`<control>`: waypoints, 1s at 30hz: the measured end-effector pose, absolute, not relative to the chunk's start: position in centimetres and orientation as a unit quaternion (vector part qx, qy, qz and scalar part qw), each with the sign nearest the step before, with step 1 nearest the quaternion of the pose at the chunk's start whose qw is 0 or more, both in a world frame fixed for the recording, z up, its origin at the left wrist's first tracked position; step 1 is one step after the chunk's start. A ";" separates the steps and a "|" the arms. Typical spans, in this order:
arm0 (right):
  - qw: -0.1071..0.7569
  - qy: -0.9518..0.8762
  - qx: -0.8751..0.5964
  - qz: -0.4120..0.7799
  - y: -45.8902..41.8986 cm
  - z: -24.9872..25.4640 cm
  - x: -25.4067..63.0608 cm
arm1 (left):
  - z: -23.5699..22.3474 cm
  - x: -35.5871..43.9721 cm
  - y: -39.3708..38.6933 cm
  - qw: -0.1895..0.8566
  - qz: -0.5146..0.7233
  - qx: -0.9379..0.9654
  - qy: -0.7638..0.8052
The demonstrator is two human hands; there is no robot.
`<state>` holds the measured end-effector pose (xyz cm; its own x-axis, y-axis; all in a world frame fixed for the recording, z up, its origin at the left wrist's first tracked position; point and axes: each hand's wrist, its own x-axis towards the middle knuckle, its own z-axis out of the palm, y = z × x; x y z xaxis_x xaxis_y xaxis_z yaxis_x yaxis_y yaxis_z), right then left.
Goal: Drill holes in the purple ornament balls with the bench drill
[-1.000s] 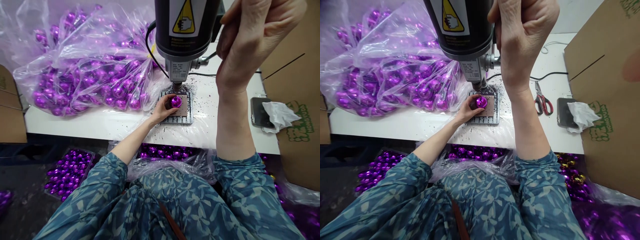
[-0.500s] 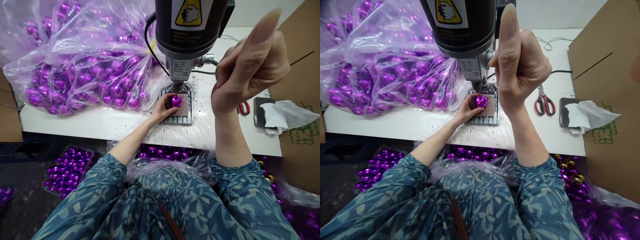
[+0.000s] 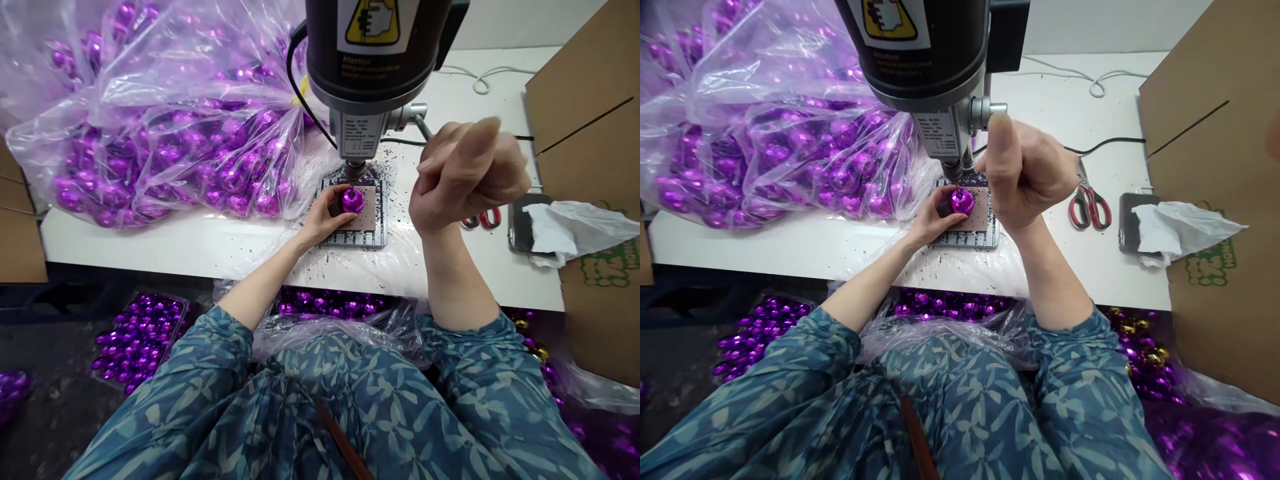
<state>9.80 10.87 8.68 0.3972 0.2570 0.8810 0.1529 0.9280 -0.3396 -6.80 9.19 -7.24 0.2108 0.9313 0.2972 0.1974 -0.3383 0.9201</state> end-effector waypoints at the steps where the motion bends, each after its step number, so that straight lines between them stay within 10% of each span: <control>1: 0.812 -0.550 -0.193 0.034 10.9 8.4 9.9 | -7.3 -6.8 9.2 0.393 0.467 0.671 0.421; 14: 0.811 -0.576 -0.103 -0.005 12.0 6.3 10.6 | -7.6 -6.8 9.2 0.380 0.476 0.665 0.432; 25: 0.746 -0.565 -0.240 0.258 11.3 17.9 9.2 | -4.4 -7.0 6.2 0.272 0.493 0.641 0.521; 30: 0.763 -0.558 -0.212 0.248 12.8 17.1 9.5 | -1.0 -11.6 -3.0 0.408 0.244 0.772 0.423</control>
<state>9.52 12.76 17.05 0.2541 0.6156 0.7460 -0.1413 0.7866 -0.6010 -11.63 -2.99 -1.05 0.5236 0.8514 0.0312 0.4543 -0.3100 0.8352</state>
